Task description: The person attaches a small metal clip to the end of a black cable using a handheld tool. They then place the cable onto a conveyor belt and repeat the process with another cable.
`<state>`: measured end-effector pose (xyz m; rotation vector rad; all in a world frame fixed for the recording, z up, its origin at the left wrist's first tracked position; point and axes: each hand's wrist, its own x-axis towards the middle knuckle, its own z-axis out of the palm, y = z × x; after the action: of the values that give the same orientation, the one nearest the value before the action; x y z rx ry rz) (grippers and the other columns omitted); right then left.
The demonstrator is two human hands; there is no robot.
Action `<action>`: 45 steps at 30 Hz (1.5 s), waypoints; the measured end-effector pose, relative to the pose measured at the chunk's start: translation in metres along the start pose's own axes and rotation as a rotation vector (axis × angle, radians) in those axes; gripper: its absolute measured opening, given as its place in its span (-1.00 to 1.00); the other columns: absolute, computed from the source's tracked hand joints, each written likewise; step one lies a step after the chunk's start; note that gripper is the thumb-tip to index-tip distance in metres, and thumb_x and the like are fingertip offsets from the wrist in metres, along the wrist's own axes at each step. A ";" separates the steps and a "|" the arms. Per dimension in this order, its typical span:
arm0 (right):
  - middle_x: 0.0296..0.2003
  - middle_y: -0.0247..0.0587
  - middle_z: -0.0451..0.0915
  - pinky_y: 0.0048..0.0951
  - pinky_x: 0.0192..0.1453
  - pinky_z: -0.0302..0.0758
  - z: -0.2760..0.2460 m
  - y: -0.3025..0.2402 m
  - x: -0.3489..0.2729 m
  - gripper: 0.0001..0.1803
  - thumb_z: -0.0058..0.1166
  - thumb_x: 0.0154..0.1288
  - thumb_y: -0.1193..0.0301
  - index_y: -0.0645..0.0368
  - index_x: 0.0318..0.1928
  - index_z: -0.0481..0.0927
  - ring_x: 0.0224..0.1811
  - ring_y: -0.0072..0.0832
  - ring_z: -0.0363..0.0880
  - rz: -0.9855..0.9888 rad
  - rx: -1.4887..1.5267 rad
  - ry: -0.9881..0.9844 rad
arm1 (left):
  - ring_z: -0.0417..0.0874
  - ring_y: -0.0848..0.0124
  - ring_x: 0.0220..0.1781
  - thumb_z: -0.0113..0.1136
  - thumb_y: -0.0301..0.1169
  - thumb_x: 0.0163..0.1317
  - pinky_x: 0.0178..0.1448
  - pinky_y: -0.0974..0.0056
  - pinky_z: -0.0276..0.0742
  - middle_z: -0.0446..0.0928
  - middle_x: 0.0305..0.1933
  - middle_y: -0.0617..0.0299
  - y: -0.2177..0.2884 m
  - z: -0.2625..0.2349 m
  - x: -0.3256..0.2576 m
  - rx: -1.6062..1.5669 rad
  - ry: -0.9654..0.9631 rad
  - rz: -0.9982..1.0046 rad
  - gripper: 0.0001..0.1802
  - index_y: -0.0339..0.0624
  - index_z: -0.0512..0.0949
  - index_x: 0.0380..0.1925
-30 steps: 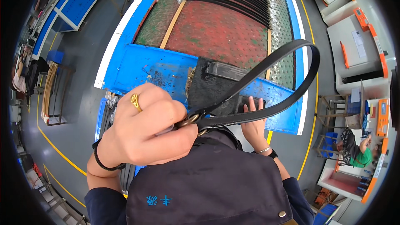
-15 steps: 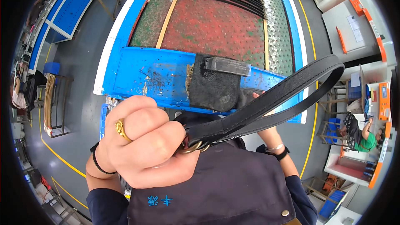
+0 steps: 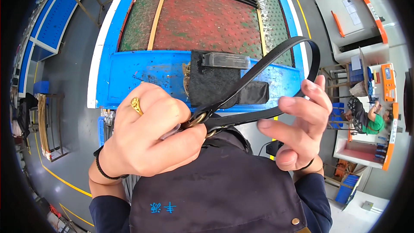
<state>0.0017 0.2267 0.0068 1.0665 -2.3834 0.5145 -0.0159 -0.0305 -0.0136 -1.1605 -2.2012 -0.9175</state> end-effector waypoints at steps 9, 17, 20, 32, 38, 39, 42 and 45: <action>-0.07 -0.26 0.54 -0.03 0.39 -0.12 0.022 -0.017 0.020 -0.43 -0.38 0.37 0.01 0.00 -0.32 0.72 0.17 -0.18 0.29 0.022 0.069 -0.053 | 0.34 0.33 -0.53 0.31 -0.44 -0.45 -0.43 0.23 0.24 0.28 -0.54 0.30 -0.012 -0.011 -0.014 -0.065 0.007 -0.002 -0.74 -0.12 0.57 -0.58; -0.08 -0.12 0.48 -0.01 0.37 0.00 0.032 -0.019 0.010 -0.43 -0.40 0.38 -0.02 0.09 -0.20 0.64 0.15 -0.14 0.33 0.190 0.161 0.198 | 0.34 0.31 -0.53 0.30 -0.47 -0.41 -0.44 0.24 0.25 0.30 -0.53 0.26 -0.026 -0.018 -0.023 -0.096 0.009 0.001 -0.75 -0.15 0.56 -0.57; -0.09 0.04 0.42 0.04 0.31 0.15 0.045 -0.004 -0.021 -0.49 -0.42 0.40 0.13 0.31 -0.16 0.50 0.09 -0.06 0.36 0.227 0.052 0.500 | 0.33 0.31 -0.57 0.30 -0.51 -0.40 -0.49 0.27 0.25 0.31 -0.53 0.23 -0.038 -0.013 -0.029 -0.113 0.068 -0.079 -0.75 -0.15 0.54 -0.57; 0.29 -0.06 0.18 0.16 0.36 -0.21 0.155 0.050 -0.161 -0.76 0.06 0.15 0.33 0.11 -0.19 0.64 0.38 0.00 -0.02 0.842 -0.267 -0.206 | 0.36 0.47 -0.46 0.22 -0.50 0.05 -0.37 0.38 0.24 0.35 -0.54 0.27 -0.073 0.008 -0.049 -0.605 0.243 -0.774 -0.90 -0.27 0.49 -0.51; 0.03 -0.09 0.43 0.20 0.37 -0.22 0.175 0.066 -0.187 -0.88 0.06 0.09 0.44 0.21 -0.50 0.57 0.29 0.01 0.13 0.820 -0.254 -0.087 | 0.32 0.53 -0.48 0.19 -0.47 0.11 -0.39 0.39 0.20 0.33 -0.52 0.30 -0.064 0.004 -0.031 -0.628 0.261 -0.780 -0.89 -0.29 0.49 -0.48; 0.03 -0.10 0.43 0.20 0.37 -0.22 0.171 0.063 -0.175 -0.88 0.06 0.09 0.44 0.21 -0.50 0.57 0.29 0.01 0.13 0.817 -0.240 -0.061 | 0.32 0.52 -0.48 0.19 -0.47 0.11 -0.40 0.39 0.20 0.33 -0.52 0.29 -0.063 0.001 -0.030 -0.614 0.269 -0.768 -0.88 -0.29 0.49 -0.48; 0.05 -0.11 0.43 0.20 0.37 -0.23 0.161 0.056 -0.156 -0.90 0.06 0.08 0.44 0.20 -0.46 0.59 0.30 0.01 0.13 0.836 -0.211 -0.020 | 0.32 0.55 -0.45 0.20 -0.49 0.09 -0.37 0.41 0.19 0.34 -0.50 0.31 -0.064 -0.001 -0.029 -0.582 0.314 -0.743 -0.90 -0.29 0.50 -0.50; 0.10 -0.09 0.40 0.19 0.37 -0.24 0.171 0.060 -0.175 -0.87 0.06 0.08 0.44 0.19 -0.35 0.61 0.32 0.02 0.09 0.779 -0.230 -0.088 | 0.31 0.57 -0.44 0.20 -0.50 0.08 -0.37 0.42 0.18 0.34 -0.50 0.32 -0.064 0.000 -0.026 -0.576 0.326 -0.747 -0.91 -0.28 0.50 -0.51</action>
<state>0.0121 0.2796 -0.2389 0.0261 -2.8011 0.4262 -0.0564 -0.0704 -0.0530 -0.2918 -2.1520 -1.9798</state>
